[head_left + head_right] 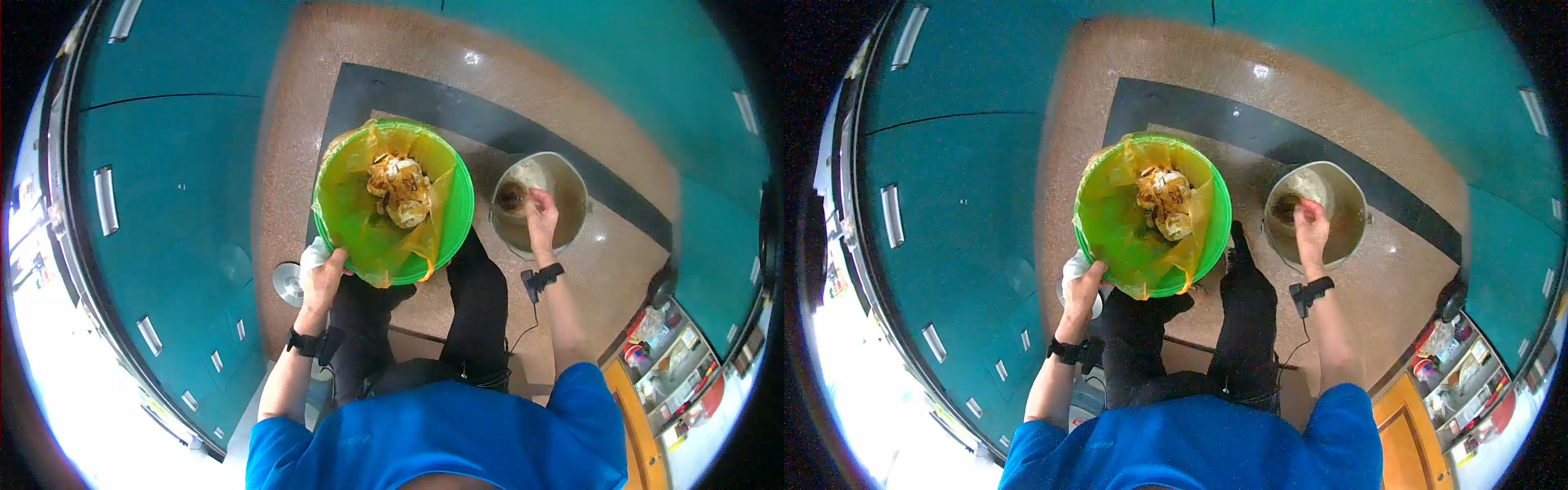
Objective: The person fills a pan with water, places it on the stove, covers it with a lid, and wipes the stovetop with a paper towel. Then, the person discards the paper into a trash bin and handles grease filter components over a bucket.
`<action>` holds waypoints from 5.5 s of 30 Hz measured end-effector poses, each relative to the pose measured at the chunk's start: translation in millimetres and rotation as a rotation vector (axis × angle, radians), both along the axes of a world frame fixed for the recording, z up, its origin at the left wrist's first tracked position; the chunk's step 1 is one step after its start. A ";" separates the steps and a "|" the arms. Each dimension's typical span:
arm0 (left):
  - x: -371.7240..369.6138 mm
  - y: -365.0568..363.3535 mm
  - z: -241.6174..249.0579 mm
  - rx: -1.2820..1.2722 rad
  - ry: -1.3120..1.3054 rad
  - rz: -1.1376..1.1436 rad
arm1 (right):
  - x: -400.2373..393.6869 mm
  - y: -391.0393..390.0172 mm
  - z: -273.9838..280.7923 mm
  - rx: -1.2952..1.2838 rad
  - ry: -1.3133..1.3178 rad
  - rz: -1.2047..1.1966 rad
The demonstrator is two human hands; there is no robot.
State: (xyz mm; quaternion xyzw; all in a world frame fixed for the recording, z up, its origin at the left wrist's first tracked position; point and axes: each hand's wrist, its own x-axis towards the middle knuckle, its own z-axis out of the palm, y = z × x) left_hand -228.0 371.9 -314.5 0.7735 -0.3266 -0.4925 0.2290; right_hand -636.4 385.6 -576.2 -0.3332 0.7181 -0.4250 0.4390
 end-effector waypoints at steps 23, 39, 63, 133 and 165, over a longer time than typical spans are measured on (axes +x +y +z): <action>-64.5 0.3 231.7 -0.158 -0.411 -0.248 | 169.9 -117.8 370.4 -0.529 1.178 1.964; -81.7 23.6 308.5 -0.073 -0.420 -0.230 | 148.0 -152.4 474.1 -0.337 0.595 1.309; -80.5 31.9 350.2 0.027 -0.385 -0.289 | 182.7 -93.8 414.6 -0.588 1.010 2.151; -29.0 78.7 418.5 0.015 -0.377 -0.191 | 256.7 -98.1 514.9 -0.760 0.750 2.415; -20.2 57.2 402.6 -0.022 -0.337 -0.128 | 161.1 -123.5 610.7 -0.918 0.804 1.534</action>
